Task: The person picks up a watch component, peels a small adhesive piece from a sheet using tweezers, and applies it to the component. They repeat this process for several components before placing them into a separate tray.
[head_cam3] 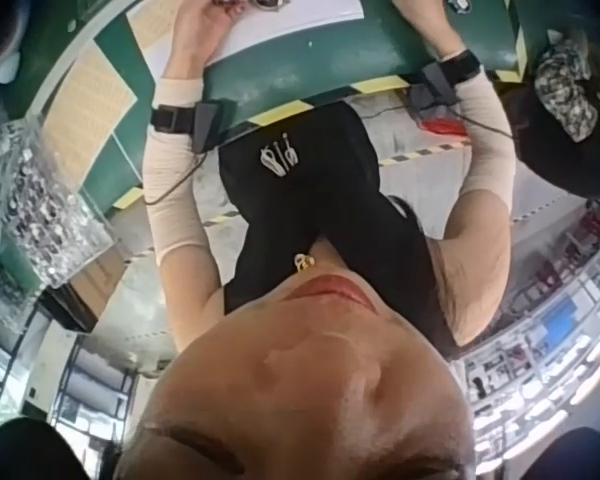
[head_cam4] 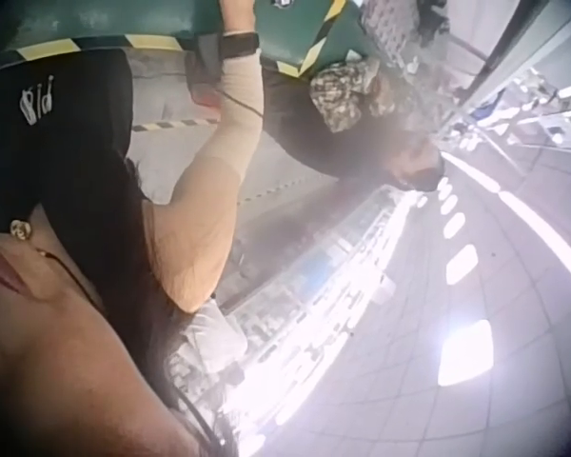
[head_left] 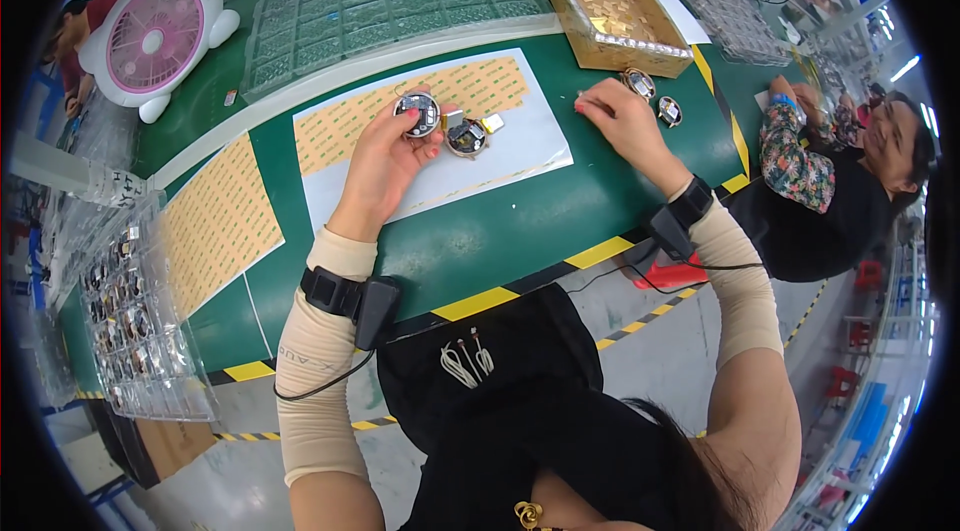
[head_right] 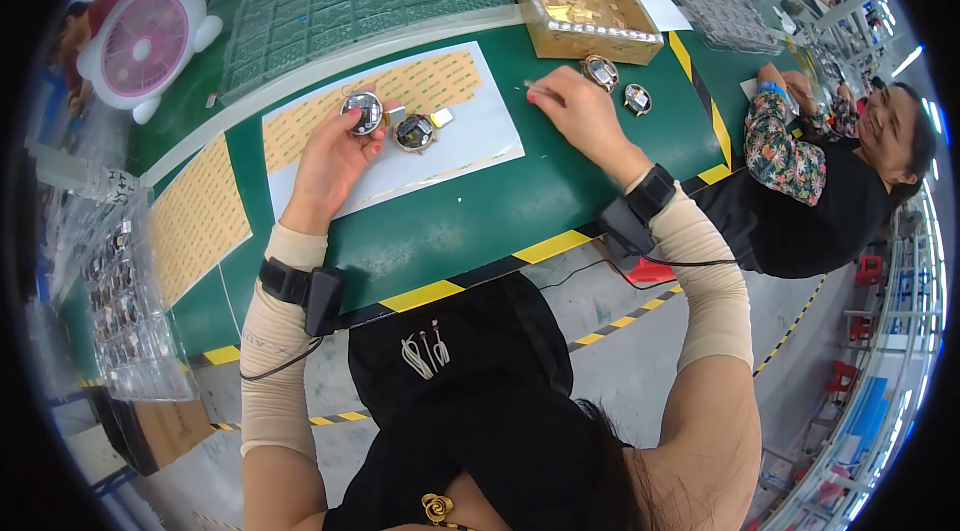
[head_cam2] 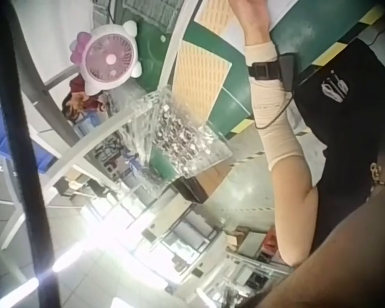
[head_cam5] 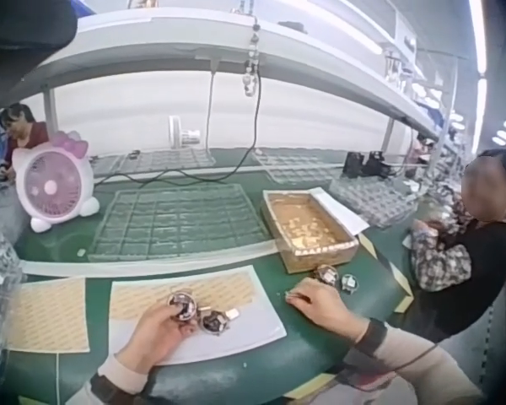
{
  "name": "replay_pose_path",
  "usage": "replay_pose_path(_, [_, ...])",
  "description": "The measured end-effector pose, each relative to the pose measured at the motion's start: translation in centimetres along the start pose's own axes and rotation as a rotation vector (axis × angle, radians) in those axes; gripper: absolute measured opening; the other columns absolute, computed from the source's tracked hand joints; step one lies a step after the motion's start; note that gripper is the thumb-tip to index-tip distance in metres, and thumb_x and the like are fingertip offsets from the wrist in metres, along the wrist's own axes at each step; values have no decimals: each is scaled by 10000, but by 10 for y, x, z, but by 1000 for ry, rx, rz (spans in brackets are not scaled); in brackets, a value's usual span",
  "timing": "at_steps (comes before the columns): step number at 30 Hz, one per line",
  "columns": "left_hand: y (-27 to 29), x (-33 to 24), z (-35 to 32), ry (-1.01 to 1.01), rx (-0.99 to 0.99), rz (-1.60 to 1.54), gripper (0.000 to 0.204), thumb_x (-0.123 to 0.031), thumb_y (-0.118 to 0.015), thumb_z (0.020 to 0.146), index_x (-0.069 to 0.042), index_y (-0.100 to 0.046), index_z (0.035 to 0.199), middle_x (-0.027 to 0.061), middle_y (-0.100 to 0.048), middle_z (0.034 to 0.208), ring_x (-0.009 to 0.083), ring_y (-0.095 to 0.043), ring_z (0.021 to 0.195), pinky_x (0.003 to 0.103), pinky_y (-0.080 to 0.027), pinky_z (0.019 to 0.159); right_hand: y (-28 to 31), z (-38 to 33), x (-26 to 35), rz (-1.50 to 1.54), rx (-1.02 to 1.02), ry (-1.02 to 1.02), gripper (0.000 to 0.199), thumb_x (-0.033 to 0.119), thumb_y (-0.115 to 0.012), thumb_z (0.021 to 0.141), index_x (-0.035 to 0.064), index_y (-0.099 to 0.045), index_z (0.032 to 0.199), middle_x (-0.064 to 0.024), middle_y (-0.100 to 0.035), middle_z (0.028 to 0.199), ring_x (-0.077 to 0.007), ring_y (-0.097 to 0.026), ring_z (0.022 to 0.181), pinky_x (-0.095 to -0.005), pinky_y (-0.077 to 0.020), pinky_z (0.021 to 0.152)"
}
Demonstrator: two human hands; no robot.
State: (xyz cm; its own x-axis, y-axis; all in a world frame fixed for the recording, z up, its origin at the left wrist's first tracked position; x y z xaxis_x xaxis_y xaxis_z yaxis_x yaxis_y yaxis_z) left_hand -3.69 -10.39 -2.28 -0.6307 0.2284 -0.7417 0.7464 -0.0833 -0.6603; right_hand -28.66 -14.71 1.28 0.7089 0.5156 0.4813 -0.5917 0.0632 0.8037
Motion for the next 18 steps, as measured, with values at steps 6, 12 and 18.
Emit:
replay_pose_path(6, [2,2,-1,-1,-3,-17,355,-95,-405,878,16,-393,1215,215,-537,1094,146,-529,742,253,-436,659,-3,-10,5,-109,-47,69,83,55,-590,784,30,-614,859,-72,-572,800,-217,-581,689,-280,-460,604])
replay_pose_path(12, [1,0,0,-2,0,0,351,-95,-405,880,13,-393,1214,214,-541,1089,149,-532,743,255,-438,655,-8,10,3,-50,-132,97,88,63,-601,780,25,-608,859,-66,-572,797,-216,-580,685,-278,-461,600])
replay_pose_path(18, [0,0,-1,-2,-4,-1,355,-94,-406,878,11,-391,1217,211,-546,1085,148,-535,743,256,-443,653,-12,8,15,-156,-88,176,94,71,-592,800,9,-596,869,-77,-572,791,-183,-572,690,-259,-448,610])
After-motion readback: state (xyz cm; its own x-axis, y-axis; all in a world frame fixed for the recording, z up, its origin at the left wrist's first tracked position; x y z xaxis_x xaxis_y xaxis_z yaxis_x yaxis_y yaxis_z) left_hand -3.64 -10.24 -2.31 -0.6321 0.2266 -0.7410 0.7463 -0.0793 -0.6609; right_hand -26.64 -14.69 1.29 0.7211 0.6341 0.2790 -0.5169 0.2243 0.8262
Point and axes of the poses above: each hand's wrist, its own z-axis towards the middle knuckle, its own y-axis out of the back of the hand, x = y × z, the point moved 8 cm from there along z, towards the middle knuckle
